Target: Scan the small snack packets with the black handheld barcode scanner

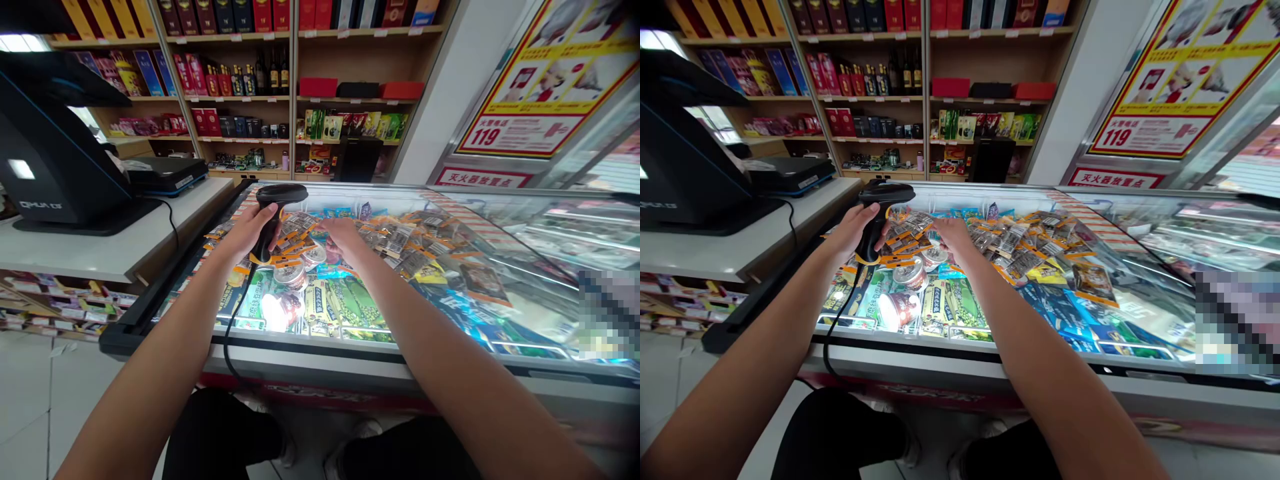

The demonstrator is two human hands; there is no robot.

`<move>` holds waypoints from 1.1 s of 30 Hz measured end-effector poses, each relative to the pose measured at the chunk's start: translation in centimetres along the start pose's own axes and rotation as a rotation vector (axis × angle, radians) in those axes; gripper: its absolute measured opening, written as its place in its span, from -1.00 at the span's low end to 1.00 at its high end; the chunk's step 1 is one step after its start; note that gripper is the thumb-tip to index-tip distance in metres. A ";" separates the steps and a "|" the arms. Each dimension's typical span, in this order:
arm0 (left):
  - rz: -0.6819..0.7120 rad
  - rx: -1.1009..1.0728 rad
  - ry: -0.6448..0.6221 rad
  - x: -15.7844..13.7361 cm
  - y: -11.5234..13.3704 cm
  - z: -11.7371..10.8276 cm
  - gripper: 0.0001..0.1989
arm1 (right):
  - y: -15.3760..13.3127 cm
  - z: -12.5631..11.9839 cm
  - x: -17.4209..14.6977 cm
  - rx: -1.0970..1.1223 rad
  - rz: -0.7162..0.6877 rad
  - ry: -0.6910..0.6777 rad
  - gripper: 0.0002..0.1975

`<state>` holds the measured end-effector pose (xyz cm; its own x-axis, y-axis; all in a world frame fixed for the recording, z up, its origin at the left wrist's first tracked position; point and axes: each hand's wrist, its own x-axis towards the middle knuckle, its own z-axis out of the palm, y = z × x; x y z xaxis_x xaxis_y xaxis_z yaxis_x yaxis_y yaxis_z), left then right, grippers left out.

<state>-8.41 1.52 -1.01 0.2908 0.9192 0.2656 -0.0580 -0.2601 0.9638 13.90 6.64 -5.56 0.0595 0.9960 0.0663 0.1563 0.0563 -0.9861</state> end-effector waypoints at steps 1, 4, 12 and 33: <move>-0.001 0.004 0.001 0.0 0.0 0.0 -0.51 | -0.1 0.0 -0.1 0.047 0.059 -0.007 -0.83; 0.008 0.007 0.003 0.0 0.0 0.0 -0.51 | 0.1 0.9 0.1 0.208 0.152 -0.037 -0.80; 0.017 0.037 -0.023 -0.1 0.0 0.1 -0.55 | 0.4 3.1 0.8 0.394 0.023 0.104 -0.71; 0.007 0.488 -0.321 -0.9 0.1 0.5 -0.57 | -2.9 -5.0 0.0 0.012 -0.186 0.040 -0.71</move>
<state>-8.17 0.46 -1.14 0.5714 0.8011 0.1781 0.3634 -0.4416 0.8203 18.34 6.11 -1.94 0.0694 0.9649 0.2535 0.1566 0.2404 -0.9580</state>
